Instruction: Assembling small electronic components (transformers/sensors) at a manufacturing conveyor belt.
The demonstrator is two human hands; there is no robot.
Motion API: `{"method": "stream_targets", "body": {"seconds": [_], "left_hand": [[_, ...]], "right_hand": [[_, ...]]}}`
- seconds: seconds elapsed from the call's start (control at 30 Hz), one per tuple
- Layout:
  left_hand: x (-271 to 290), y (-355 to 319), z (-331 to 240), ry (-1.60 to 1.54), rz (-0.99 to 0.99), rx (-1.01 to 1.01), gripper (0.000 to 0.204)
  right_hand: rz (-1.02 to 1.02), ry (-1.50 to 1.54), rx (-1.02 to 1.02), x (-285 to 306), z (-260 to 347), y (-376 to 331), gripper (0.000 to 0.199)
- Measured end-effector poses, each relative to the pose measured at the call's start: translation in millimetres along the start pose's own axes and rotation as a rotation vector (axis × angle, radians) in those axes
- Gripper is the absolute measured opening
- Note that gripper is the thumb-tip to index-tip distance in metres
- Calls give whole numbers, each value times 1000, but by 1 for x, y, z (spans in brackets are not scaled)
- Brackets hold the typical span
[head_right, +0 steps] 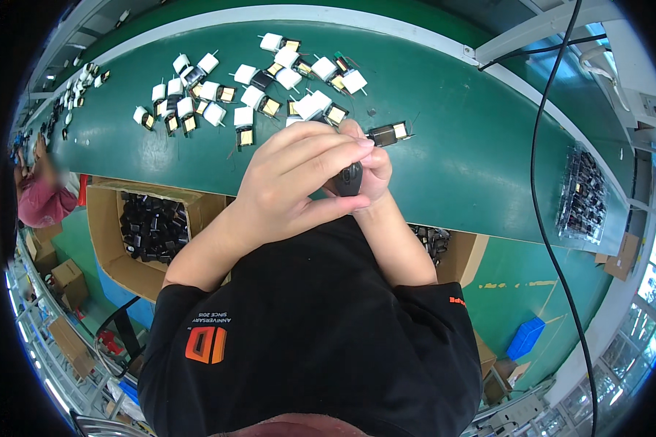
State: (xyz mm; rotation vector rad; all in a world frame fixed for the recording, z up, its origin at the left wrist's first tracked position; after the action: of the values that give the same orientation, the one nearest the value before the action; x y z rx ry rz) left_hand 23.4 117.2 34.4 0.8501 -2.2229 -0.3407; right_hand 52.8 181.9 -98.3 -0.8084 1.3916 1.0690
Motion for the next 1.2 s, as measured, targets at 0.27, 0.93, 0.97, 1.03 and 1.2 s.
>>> {"method": "stream_targets", "body": {"seconds": [0.27, 0.93, 0.97, 1.03, 1.2], "left_hand": [[-1, 1, -1, 1, 17, 34, 54], [-1, -10, 39, -29, 73, 220, 102], [-5, -11, 46, -100, 123, 333, 102], [-5, -15, 47, -131, 124, 377, 96], [-15, -25, 49, -148, 201, 423, 83]], "right_hand": [[109, 142, -33, -13, -1, 4, 29], [52, -686, -90, -32, 25, -13, 75], [55, -685, -93, -31, 24, -12, 75], [26, -471, -101, -32, 22, -10, 72], [-74, -660, -27, -26, 25, -10, 80]]}}
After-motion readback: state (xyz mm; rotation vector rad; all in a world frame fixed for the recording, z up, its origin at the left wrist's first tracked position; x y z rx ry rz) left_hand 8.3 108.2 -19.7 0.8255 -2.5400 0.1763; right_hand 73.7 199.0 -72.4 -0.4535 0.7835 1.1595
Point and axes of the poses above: each hand's wrist, its own y-axis towards the middle knuckle, its own x-axis out of the back of the hand, z = x × y, the point moved 8 cm from there along y, towards the middle knuckle, and after that the axes turned 12 degrees about x, right-handed, at the moved point
